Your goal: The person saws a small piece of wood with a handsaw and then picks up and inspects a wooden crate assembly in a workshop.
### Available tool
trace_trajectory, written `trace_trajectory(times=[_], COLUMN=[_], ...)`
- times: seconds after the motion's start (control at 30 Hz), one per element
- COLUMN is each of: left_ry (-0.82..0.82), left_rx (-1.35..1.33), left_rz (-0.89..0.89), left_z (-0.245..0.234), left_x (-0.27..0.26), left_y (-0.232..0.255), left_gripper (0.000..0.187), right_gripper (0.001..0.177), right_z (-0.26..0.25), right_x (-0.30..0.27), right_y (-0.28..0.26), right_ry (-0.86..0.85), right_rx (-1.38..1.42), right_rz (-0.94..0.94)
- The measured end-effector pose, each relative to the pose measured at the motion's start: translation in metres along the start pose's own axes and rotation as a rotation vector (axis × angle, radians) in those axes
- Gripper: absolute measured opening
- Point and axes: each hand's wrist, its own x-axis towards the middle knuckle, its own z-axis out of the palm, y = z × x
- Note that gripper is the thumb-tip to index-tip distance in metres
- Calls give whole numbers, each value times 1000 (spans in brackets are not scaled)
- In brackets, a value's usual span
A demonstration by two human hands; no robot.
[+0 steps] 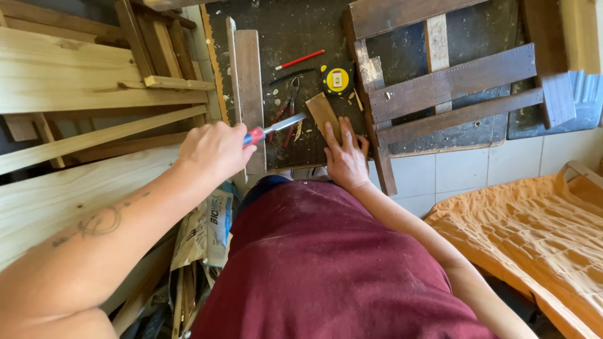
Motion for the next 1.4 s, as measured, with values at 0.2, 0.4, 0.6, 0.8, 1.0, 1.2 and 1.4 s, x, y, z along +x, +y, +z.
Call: trace_trajectory(times=[0.2,0.4,0.6,0.8,1.0,1.2,1.4], left_ry=[-7,-12,-7,5,9,80,291], left_rx=[-131,-371,-597,-605,-605,-589,-625], left_rz=[-139,-287,-354,-380,-365,-353,-345], left_z=[-25,52,61,87,109,125,123], left_x=[-38,-34,-48,-49,-47,-43,-32], left_y=[-7,-20,-2,-4,-13,-18,-26], left_gripper=[39,38,44,49,55,51,43], right_gripper=[79,67,61,60,58,50,53], right_z=[10,-30,-65,-76,-79,-84,-105], right_x=[-5,27,71,91,87,75,68], right_y=[15,20,26,42,37,17,-2], right_ry=[70,-9,-112,-104,-137,65,263], right_rx=[142,804,1856,2330,2524,2350,1779], right_rz=[56,222,724,885,841,915,760])
